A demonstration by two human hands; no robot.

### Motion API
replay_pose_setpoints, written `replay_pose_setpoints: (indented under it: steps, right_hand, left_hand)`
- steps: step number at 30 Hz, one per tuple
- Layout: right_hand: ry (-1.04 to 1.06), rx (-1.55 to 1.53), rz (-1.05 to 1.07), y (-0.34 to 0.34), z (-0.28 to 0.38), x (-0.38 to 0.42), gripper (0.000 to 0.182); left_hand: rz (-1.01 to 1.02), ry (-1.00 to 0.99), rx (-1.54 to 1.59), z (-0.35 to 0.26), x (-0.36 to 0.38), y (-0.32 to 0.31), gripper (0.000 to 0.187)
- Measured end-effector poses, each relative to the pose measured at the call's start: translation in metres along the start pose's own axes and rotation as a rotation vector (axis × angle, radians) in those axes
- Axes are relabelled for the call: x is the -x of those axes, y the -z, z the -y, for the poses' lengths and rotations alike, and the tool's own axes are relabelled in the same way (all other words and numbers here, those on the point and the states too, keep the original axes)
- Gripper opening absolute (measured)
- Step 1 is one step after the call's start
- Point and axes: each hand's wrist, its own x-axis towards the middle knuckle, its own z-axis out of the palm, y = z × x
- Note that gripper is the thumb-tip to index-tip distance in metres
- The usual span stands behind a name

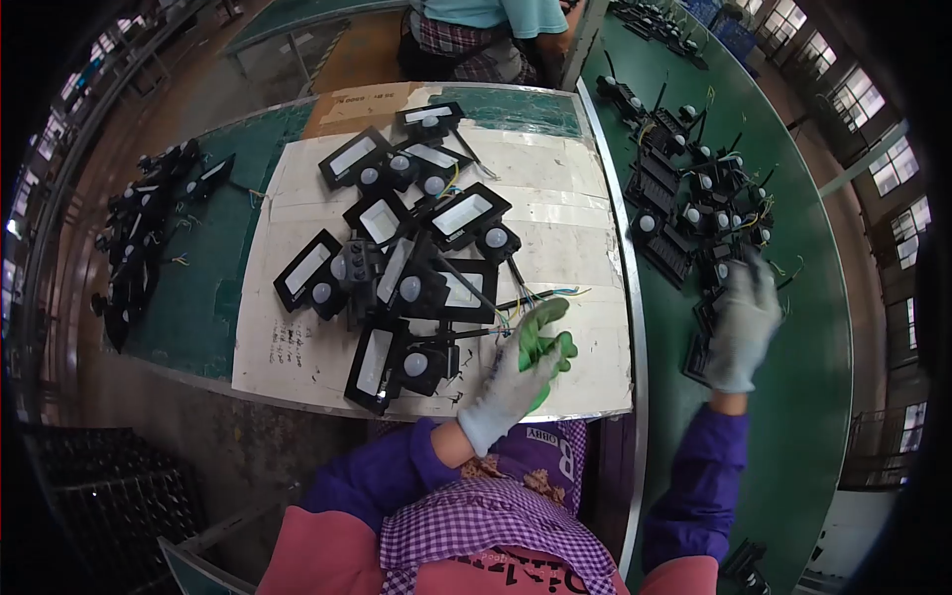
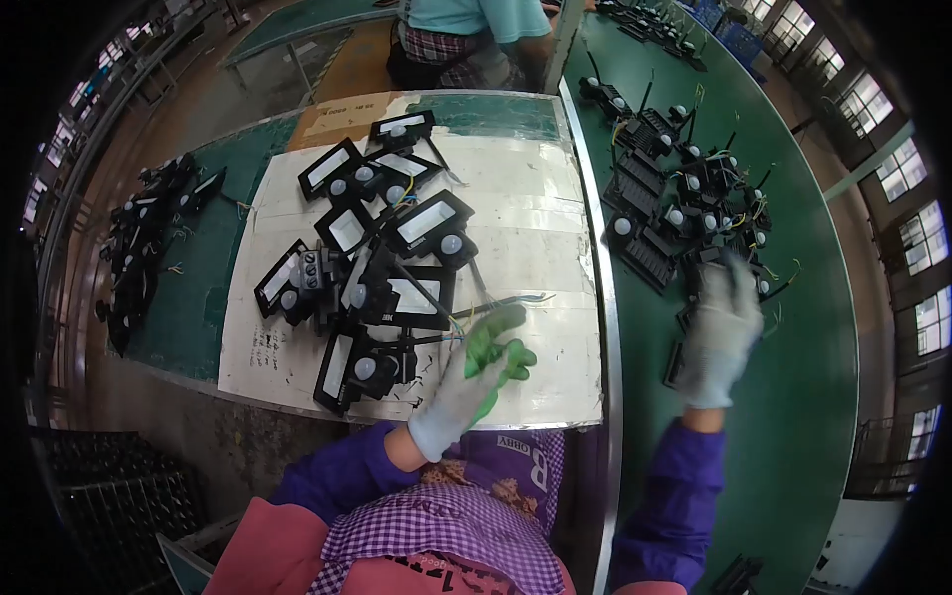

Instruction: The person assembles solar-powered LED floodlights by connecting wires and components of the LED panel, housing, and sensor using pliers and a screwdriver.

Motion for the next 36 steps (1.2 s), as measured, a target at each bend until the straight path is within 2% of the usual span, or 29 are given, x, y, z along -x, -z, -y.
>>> replay_pose_setpoints:
  steps: [1, 2, 3, 4, 6, 7, 9, 11, 12, 13, 14, 15, 16, 18, 20, 22, 24, 25, 26, 28, 29, 30, 31, 33, 36]
  right_hand:
    - [-0.141, -0.02, 0.16, -0.029, 0.013, 0.016, 0.031]
    - [0.028, 0.037, 0.397, -0.056, 0.016, 0.028, 0.035]
    - [0.061, 0.146, 0.616, -0.084, 0.033, 0.04, 0.042]
    - [0.013, 0.024, 0.695, -0.112, 0.046, 0.059, 0.049]
    - [-0.195, 0.099, 1.023, -0.145, 0.087, 0.063, 0.051]
    - [-0.139, 0.068, 1.054, -0.158, 0.08, 0.062, 0.049]
    - [-0.022, 0.013, 1.117, -0.181, 0.06, 0.064, 0.045]
    - [-0.148, -0.043, 1.005, -0.162, 0.058, 0.059, 0.041]
    - [-0.21, -0.068, 0.95, -0.148, 0.057, 0.056, 0.039]
    - [-0.181, -0.272, 0.897, -0.136, 0.05, 0.055, 0.036]
    - [-0.199, -0.126, 0.759, -0.115, 0.046, 0.057, 0.035]
    - [-0.194, -0.059, 0.684, -0.095, 0.048, 0.063, 0.035]
    - [-0.193, 0.009, 0.606, -0.074, 0.048, 0.071, 0.036]
    - [-0.103, 0.097, 0.463, -0.047, 0.05, 0.104, 0.038]
    - [0.092, 0.23, 0.535, -0.025, 0.053, 0.139, 0.05]
    - [0.063, 0.392, 0.652, -0.012, 0.06, 0.169, 0.062]
    - [0.036, 0.39, 0.755, 0.01, 0.061, 0.178, 0.068]
    - [-0.003, 0.138, 0.677, 0.019, 0.054, 0.183, 0.072]
    - [-0.213, -0.047, 0.651, 0.028, 0.056, 0.184, 0.068]
    - [-0.412, 0.02, 0.632, 0.051, 0.075, 0.168, 0.06]
    - [-0.365, -0.036, 0.458, 0.054, 0.067, 0.171, 0.049]
    - [-0.328, 0.012, 0.37, 0.054, 0.068, 0.167, 0.041]
    - [-0.266, 0.119, 0.37, 0.057, 0.061, 0.164, 0.038]
    - [-0.206, 0.146, 0.374, 0.06, 0.044, 0.157, 0.029]
    - [-0.563, -0.236, 0.399, 0.063, 0.054, 0.152, 0.028]
  left_hand:
    - [-0.03, 0.007, 0.005, -0.006, -0.001, 0.001, 0.043]
    - [-0.058, 0.013, 0.008, -0.01, -0.001, 0.002, 0.044]
    - [-0.043, 0.036, 0.034, -0.008, -0.002, 0.005, 0.045]
    - [-0.046, 0.018, 0.039, -0.007, -0.003, 0.008, 0.046]
    - [-0.05, -0.016, 0.05, -0.002, -0.003, 0.011, 0.049]
    - [-0.043, 0.003, 0.171, 0.009, -0.005, 0.02, 0.052]
    - [-0.051, 0.002, 0.093, 0.012, -0.003, 0.025, 0.054]
    - [-0.096, -0.028, 0.114, -0.002, 0.0, 0.014, 0.05]
    - [-0.048, -0.028, 0.188, -0.004, 0.0, 0.016, 0.05]
    - [0.001, -0.023, 0.265, -0.008, 0.002, 0.021, 0.049]
    - [0.054, -0.012, 0.343, -0.008, 0.002, 0.023, 0.049]
    - [-0.011, 0.032, 0.204, -0.013, 0.003, 0.014, 0.052]
    - [0.036, 0.046, 0.24, -0.014, 0.002, 0.012, 0.054]
    - [0.014, -0.083, 0.192, 0.006, 0.002, -0.001, 0.051]
    - [0.178, 0.223, 0.461, 0.009, 0.004, -0.006, 0.044]
    - [0.174, 0.296, 0.326, 0.023, 0.002, -0.006, 0.035]
    - [0.082, 0.422, 0.283, 0.021, 0.01, -0.011, 0.034]
    - [0.053, 0.473, 0.264, 0.015, 0.015, -0.015, 0.033]
    - [0.054, 0.503, 0.246, 0.004, 0.022, -0.02, 0.033]
    - [0.058, 0.549, 0.207, -0.014, 0.029, -0.027, 0.032]
    - [-0.039, 0.578, 0.264, -0.013, 0.033, -0.026, 0.032]
    - [-0.039, 0.566, 0.242, -0.013, 0.035, -0.025, 0.033]
    - [-0.039, 0.553, 0.221, -0.012, 0.037, -0.022, 0.033]
    - [-0.015, 0.476, 0.185, -0.007, 0.041, -0.017, 0.035]
    - [0.104, 0.364, -0.073, -0.012, 0.044, -0.015, 0.037]
